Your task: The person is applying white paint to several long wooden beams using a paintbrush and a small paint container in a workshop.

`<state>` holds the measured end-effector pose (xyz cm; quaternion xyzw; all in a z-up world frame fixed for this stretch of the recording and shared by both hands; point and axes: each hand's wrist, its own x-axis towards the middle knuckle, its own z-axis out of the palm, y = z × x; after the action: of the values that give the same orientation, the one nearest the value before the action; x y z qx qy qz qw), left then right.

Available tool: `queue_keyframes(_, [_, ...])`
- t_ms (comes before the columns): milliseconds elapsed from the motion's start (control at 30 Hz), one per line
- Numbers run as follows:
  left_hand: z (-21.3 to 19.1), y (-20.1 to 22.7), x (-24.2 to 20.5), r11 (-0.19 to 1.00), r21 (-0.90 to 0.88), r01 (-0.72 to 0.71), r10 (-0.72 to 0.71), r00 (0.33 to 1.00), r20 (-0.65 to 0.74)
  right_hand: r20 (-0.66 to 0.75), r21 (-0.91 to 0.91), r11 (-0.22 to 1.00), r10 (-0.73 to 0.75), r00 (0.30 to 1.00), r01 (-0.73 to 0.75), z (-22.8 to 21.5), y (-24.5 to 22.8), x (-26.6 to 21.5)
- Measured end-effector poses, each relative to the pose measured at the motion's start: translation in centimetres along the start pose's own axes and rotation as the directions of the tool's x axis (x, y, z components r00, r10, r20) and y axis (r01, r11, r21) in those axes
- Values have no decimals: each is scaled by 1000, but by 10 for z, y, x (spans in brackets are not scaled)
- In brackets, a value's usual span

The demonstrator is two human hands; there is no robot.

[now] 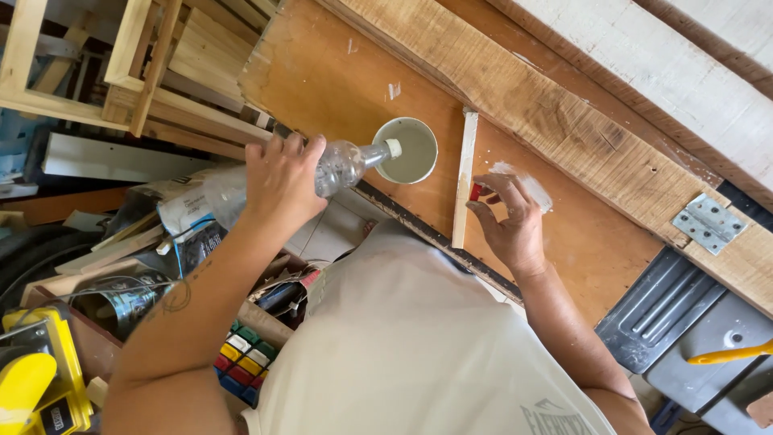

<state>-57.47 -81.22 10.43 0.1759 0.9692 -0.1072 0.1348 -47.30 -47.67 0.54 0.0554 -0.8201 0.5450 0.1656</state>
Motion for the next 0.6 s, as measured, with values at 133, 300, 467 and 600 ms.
queue_keyframes(133, [45,0,-11,941,-331,73,-68,997,26,67,59,998,19,998,-23,11,-10,15])
queue_keyframes(300, [90,24,-22,643,-762,77,-112,994,6,119,112,994,-32,992,19,26,-24,46])
queue_keyframes(467, [101,51,-25,562,-827,-36,-49,996,-77,191,184,981,-104,976,69,34,-27,64])
queue_keyframes(600, [109,52,-31,574,-816,-65,-78,988,-134,283,211,971,-173,943,115,22,-42,79])
